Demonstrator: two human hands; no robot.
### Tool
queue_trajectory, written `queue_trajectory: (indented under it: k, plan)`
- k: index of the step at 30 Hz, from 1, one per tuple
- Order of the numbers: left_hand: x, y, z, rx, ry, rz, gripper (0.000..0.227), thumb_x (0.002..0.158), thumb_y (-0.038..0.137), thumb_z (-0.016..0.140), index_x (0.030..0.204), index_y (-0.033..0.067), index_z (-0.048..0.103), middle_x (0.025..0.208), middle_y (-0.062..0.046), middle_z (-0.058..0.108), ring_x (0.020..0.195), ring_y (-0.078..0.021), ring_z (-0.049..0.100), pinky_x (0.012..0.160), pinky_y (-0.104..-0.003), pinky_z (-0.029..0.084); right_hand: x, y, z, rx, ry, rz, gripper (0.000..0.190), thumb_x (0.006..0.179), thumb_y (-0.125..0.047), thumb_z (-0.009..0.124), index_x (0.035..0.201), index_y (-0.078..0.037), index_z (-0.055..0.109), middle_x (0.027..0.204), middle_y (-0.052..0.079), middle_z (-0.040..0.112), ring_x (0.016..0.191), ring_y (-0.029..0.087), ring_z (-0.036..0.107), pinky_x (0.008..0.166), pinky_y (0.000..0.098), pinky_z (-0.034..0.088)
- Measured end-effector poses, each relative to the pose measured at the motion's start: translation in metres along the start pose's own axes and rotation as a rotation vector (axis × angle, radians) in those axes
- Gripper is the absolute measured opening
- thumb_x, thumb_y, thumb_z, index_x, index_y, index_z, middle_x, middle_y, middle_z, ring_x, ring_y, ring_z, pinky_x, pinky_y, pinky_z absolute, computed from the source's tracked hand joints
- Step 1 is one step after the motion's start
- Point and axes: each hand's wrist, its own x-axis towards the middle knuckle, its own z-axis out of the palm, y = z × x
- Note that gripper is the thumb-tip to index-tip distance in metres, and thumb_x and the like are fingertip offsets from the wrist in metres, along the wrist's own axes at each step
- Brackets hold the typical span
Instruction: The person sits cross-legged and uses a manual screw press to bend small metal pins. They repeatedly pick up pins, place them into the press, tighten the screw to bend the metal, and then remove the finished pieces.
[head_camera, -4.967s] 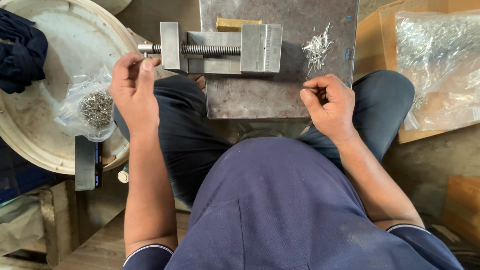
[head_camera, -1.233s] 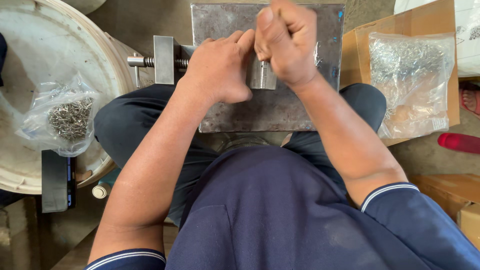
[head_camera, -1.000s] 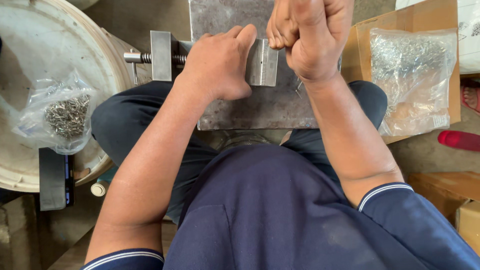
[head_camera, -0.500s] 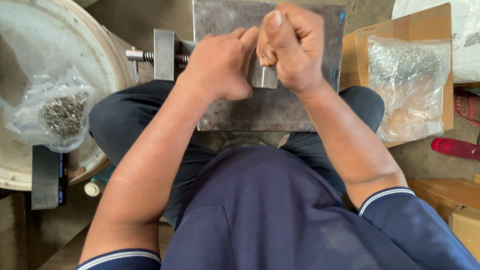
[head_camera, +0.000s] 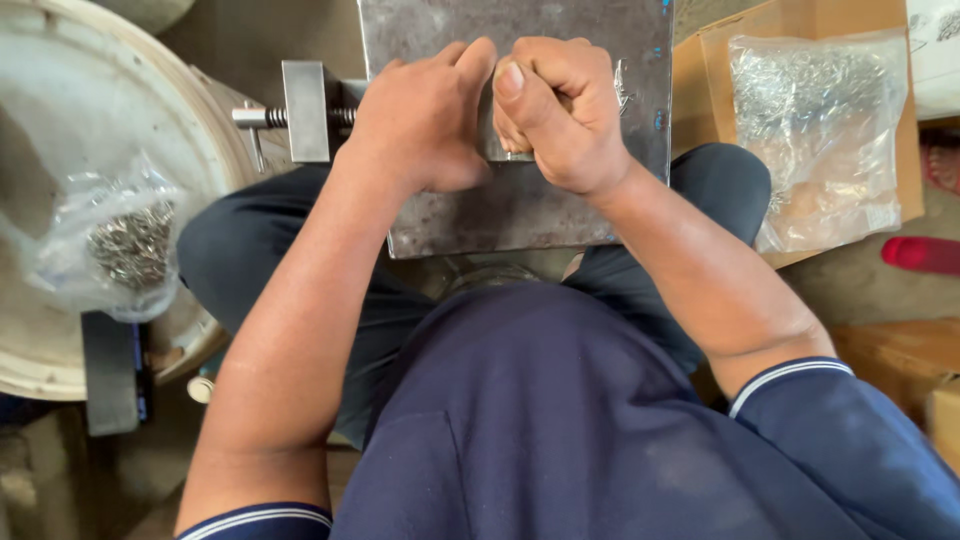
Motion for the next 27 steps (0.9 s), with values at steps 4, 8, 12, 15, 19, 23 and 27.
queue_trajectory:
  k: [4,8,12,15,19,23,27]
  plan:
    - [0.002,-0.001,0.003,0.008,0.009,0.022,0.068,0.058,0.023,0.089,0.108,0.0059,0.047,0.102,-0.014,0.066,0.092,-0.0402,0.066,0.083,-0.05,0.047,-0.007,0.0,0.002,0.114,0.004,-0.049,0.048,0.118,-0.03,0.055,0.081,0.0,0.046,0.061,0.006,0.05,0.051,0.012,0.048,0.052,0.0275,0.044]
    - [0.003,0.001,0.002,0.012,-0.001,0.013,0.067,0.059,0.024,0.089,0.109,0.0074,0.047,0.103,-0.013,0.066,0.094,-0.0404,0.065,0.083,-0.05,0.047,-0.002,-0.001,0.001,-0.015,-0.009,-0.038,0.049,0.12,-0.028,0.053,0.08,-0.001,0.047,0.063,0.007,0.053,0.054,0.013,0.051,0.054,0.0273,0.045]
    - [0.002,-0.001,0.004,0.015,-0.007,0.024,0.077,0.051,0.028,0.092,0.109,0.0069,0.046,0.104,-0.014,0.066,0.094,-0.04,0.065,0.082,-0.051,0.047,-0.004,-0.004,-0.001,-0.003,0.006,-0.128,0.051,0.12,-0.029,0.051,0.077,-0.002,0.051,0.064,0.008,0.054,0.054,0.014,0.053,0.054,0.0269,0.044]
    - [0.003,0.0,0.003,-0.004,0.005,0.021,0.068,0.062,0.027,0.089,0.112,0.0091,0.047,0.104,-0.012,0.067,0.097,-0.0388,0.066,0.082,-0.05,0.047,0.0,-0.002,0.0,-0.055,-0.001,-0.068,0.048,0.118,-0.028,0.052,0.08,0.001,0.053,0.065,0.008,0.054,0.053,0.014,0.051,0.053,0.0273,0.043]
    - [0.003,0.001,0.003,0.022,-0.046,-0.013,0.073,0.054,0.028,0.09,0.11,0.0091,0.047,0.104,-0.011,0.066,0.096,-0.0391,0.065,0.084,-0.05,0.047,0.004,0.0,-0.008,-0.019,0.03,-0.104,0.055,0.12,-0.031,0.052,0.076,0.002,0.051,0.065,0.009,0.054,0.053,0.014,0.053,0.054,0.0279,0.045]
    - [0.002,0.002,0.001,0.006,-0.039,-0.012,0.071,0.055,0.026,0.088,0.112,0.0114,0.048,0.105,-0.01,0.066,0.096,-0.0376,0.066,0.084,-0.049,0.047,0.008,0.002,-0.007,-0.038,0.035,-0.144,0.051,0.119,-0.031,0.051,0.079,0.001,0.05,0.063,0.009,0.054,0.054,0.014,0.054,0.054,0.0275,0.045]
    - [0.003,0.003,-0.002,0.004,0.009,0.002,0.075,0.053,0.026,0.089,0.114,0.0106,0.049,0.105,-0.012,0.065,0.095,-0.039,0.065,0.084,-0.049,0.046,0.018,0.001,-0.006,-0.053,0.035,-0.095,0.054,0.122,-0.029,0.049,0.076,0.0,0.048,0.063,0.009,0.053,0.054,0.014,0.051,0.055,0.0284,0.044]
